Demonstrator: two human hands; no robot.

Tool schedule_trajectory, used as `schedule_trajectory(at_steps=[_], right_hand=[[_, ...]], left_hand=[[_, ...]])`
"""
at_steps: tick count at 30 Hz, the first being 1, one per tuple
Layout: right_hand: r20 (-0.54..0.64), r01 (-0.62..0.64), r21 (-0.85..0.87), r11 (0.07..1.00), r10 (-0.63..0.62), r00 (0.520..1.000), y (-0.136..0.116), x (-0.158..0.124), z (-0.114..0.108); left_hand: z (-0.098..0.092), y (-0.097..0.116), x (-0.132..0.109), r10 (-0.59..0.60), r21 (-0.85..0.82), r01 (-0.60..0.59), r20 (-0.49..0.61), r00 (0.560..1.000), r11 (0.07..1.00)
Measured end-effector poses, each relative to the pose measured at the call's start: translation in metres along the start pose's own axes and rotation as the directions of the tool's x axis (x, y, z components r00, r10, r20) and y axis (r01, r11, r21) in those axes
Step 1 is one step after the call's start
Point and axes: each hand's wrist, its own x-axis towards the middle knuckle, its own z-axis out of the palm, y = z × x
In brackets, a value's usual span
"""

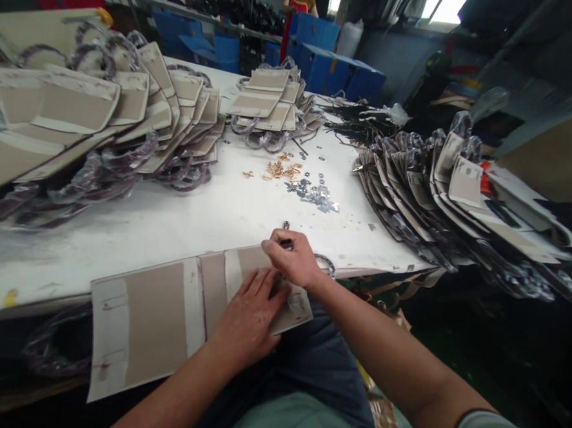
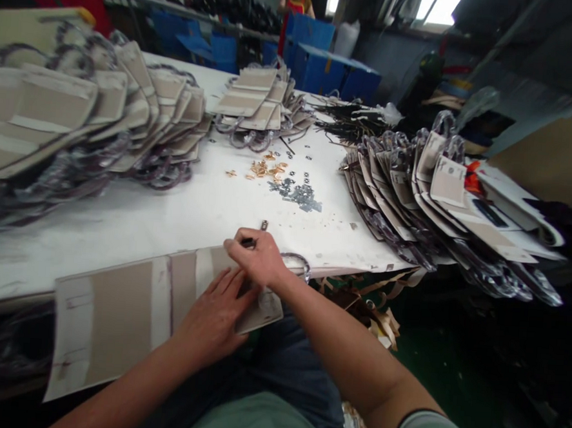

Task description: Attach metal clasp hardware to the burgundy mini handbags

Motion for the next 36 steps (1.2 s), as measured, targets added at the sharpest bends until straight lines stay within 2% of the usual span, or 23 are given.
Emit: schedule_trajectory(at_steps=[4,9,12,15,17,20,22,25,28,30,33,36], right_hand=[[-0.016,-0.042,0.098,0.994,0.043,0.999,-0.003,0.001,0.003],[0.088,0.048,-0.056,0.997,-0.043,0.995,-0.005,-0.003,0.009],[0.115,0.067,-0.103,0.992,-0.055,0.992,-0.002,-0.003,0.004],[0.064,-0.005,-0.021,1.000,0.006,0.998,0.000,-0.004,-0.005],[-0.021,-0.039,0.089,0.995,0.041,0.999,-0.001,-0.006,-0.009],[-0.190,0.020,0.242,0.970,0.027,0.981,0.000,-0.013,-0.009],[-0.233,0.050,0.238,0.970,0.007,0.973,0.004,-0.017,-0.005],[-0.208,0.024,0.137,0.990,0.005,0.978,0.014,-0.020,-0.002],[-0.199,0.005,0.047,0.999,0.005,0.980,0.014,-0.024,-0.009],[-0.228,-0.013,0.045,0.999,0.022,0.973,0.006,-0.032,-0.018],[-0.285,-0.013,0.155,0.988,0.057,0.957,-0.015,-0.059,-0.031],[-0.319,0.016,0.242,0.970,0.064,0.945,-0.034,-0.099,-0.040]], left_hand=[[0.007,-0.001,-0.004,-0.016,-0.032,0.016,-0.011,1.000,0.999],[0.002,0.000,-0.002,-0.026,-0.090,0.023,-0.026,0.999,0.996],[-0.002,0.001,-0.001,-0.035,-0.086,0.032,-0.026,0.999,0.996],[-0.003,0.000,-0.003,-0.033,-0.060,0.032,-0.018,0.999,0.998],[-0.001,-0.001,-0.003,-0.024,-0.056,0.024,-0.002,1.000,0.998],[0.002,-0.003,-0.003,-0.009,-0.066,0.010,0.022,1.000,0.998],[0.004,-0.004,-0.002,-0.007,-0.059,0.009,0.021,1.000,0.998],[0.003,-0.005,-0.001,0.000,-0.037,0.001,0.018,1.000,0.999],[0.002,-0.003,-0.004,0.008,-0.009,-0.008,0.019,1.000,1.000],[0.001,-0.001,-0.006,0.013,0.013,-0.013,0.015,1.000,1.000],[-0.002,0.006,-0.006,0.023,0.037,-0.024,0.018,1.000,0.999],[-0.019,0.014,-0.004,-0.004,0.039,0.005,-0.002,1.000,0.999]])
